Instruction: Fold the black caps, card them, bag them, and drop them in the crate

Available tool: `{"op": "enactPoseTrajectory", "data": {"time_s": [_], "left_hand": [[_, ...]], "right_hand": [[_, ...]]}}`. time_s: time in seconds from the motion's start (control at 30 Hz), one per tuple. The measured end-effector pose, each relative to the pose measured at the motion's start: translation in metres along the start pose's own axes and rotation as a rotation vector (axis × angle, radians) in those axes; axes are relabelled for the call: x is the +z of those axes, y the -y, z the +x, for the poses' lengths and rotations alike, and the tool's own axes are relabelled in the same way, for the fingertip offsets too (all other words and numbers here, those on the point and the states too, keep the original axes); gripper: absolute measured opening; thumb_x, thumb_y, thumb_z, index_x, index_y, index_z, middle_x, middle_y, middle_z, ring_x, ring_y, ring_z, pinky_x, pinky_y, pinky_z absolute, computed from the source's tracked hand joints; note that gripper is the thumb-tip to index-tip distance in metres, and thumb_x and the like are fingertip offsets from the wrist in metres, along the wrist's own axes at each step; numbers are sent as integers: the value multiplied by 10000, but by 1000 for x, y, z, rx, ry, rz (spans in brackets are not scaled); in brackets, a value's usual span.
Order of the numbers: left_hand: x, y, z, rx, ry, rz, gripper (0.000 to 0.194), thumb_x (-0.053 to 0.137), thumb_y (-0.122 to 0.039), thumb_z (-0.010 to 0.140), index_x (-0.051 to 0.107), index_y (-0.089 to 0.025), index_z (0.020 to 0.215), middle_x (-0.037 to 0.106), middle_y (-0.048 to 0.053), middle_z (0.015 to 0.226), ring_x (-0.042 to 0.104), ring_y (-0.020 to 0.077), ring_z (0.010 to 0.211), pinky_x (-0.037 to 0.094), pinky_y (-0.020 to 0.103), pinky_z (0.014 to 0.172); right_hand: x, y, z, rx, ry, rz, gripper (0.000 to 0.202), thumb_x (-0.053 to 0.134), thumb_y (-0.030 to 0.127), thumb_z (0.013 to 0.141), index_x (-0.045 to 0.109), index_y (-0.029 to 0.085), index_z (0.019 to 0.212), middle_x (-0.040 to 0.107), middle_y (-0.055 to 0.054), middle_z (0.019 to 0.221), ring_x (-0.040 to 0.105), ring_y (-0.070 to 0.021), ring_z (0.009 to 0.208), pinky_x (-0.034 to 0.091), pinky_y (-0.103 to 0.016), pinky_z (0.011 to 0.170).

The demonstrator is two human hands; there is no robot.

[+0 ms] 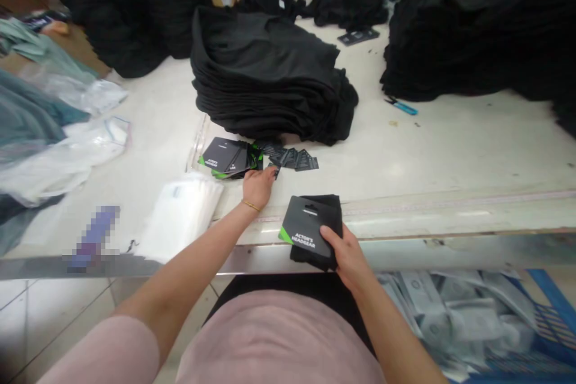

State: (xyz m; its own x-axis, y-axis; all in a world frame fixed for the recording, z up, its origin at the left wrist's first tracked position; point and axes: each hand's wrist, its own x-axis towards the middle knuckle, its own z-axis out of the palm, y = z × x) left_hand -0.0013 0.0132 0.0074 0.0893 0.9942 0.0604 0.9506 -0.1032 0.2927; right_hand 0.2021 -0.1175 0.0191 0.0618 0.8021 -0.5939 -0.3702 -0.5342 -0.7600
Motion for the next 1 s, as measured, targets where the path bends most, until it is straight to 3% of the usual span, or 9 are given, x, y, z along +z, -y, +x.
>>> {"op": "enactPoseTrajectory", "data": {"time_s": [0.1, 0.2, 0.33, 0.47, 0.57, 0.67, 0.73, 0.87, 1.0], "left_hand": [[-17, -5, -18, 3, -117, -170, 299, 409, -212, 891, 531, -218, 1164, 666, 33, 1039, 586, 158, 978, 348, 320, 951], [-33, -25, -58, 106, -178, -325, 314, 388, -252, 904, 509, -216, 1192, 636, 40, 1115, 549, 164, 1068, 361, 332, 970], [-32, -62, -124, 249, 4, -455, 373, 380, -227, 892, 444, -225, 1260, 575, 62, 1213, 497, 204, 1150, 370, 392, 987], [-32, -74, -160, 148, 117, -703, 529, 392, -206, 878, 225, -204, 1379, 596, 82, 1177, 499, 195, 1155, 387, 394, 993], [-49, -41, -157, 23, 16, -773, 444, 452, -254, 859, 362, -232, 1293, 635, 55, 1098, 560, 179, 1069, 445, 344, 930], [-74, 29, -141, -222, -347, -541, 296, 457, -294, 847, 514, -201, 1123, 594, 73, 1136, 567, 173, 1016, 480, 302, 841], [-87, 81, -131, -402, -457, -350, 323, 474, -296, 827, 519, -169, 1120, 588, 93, 1112, 581, 172, 944, 490, 294, 781], [-87, 144, -119, -545, -232, -213, 319, 545, -353, 776, 607, -155, 1018, 654, 53, 876, 605, 156, 745, 477, 297, 756], [-71, 152, -116, -596, -158, -267, 304, 498, -371, 799, 645, -171, 974, 681, 34, 851, 613, 153, 769, 464, 262, 740]], "right_hand": [[2, 1, -1, 4, 10, 4, 393, 721, 320, 630, 611, 180, 980, 710, -17, 808, 649, -180, 696, 527, -275, 637], [8, 3, -5, -5, 17, 0, 415, 719, 311, 637, 599, 200, 1019, 709, -7, 860, 651, -178, 753, 526, -274, 684], [22, 2, -14, -22, 138, 24, 425, 668, 372, 697, 586, 209, 1080, 691, -24, 1004, 640, -195, 885, 512, -292, 768], [27, -3, -20, -44, 219, -36, 465, 694, 367, 672, 583, 191, 1088, 675, -55, 1058, 633, -220, 918, 511, -299, 758], [21, -3, -21, -39, 147, -82, 461, 737, 337, 614, 603, 177, 1025, 699, -54, 978, 653, -208, 804, 522, -285, 680], [12, -2, -17, 16, 83, -112, 412, 761, 308, 568, 619, 181, 933, 717, -24, 825, 643, -175, 646, 520, -257, 584], [8, -2, -13, 29, 67, -127, 391, 764, 297, 555, 620, 191, 903, 713, -5, 755, 631, -164, 597, 518, -241, 548], [6, -3, -9, 57, 28, -155, 379, 753, 273, 555, 619, 207, 903, 709, 3, 731, 630, -163, 589, 524, -222, 516], [5, -2, -9, 99, 24, -159, 355, 742, 254, 571, 620, 216, 902, 716, -6, 773, 639, -159, 604, 529, -208, 517]]}}
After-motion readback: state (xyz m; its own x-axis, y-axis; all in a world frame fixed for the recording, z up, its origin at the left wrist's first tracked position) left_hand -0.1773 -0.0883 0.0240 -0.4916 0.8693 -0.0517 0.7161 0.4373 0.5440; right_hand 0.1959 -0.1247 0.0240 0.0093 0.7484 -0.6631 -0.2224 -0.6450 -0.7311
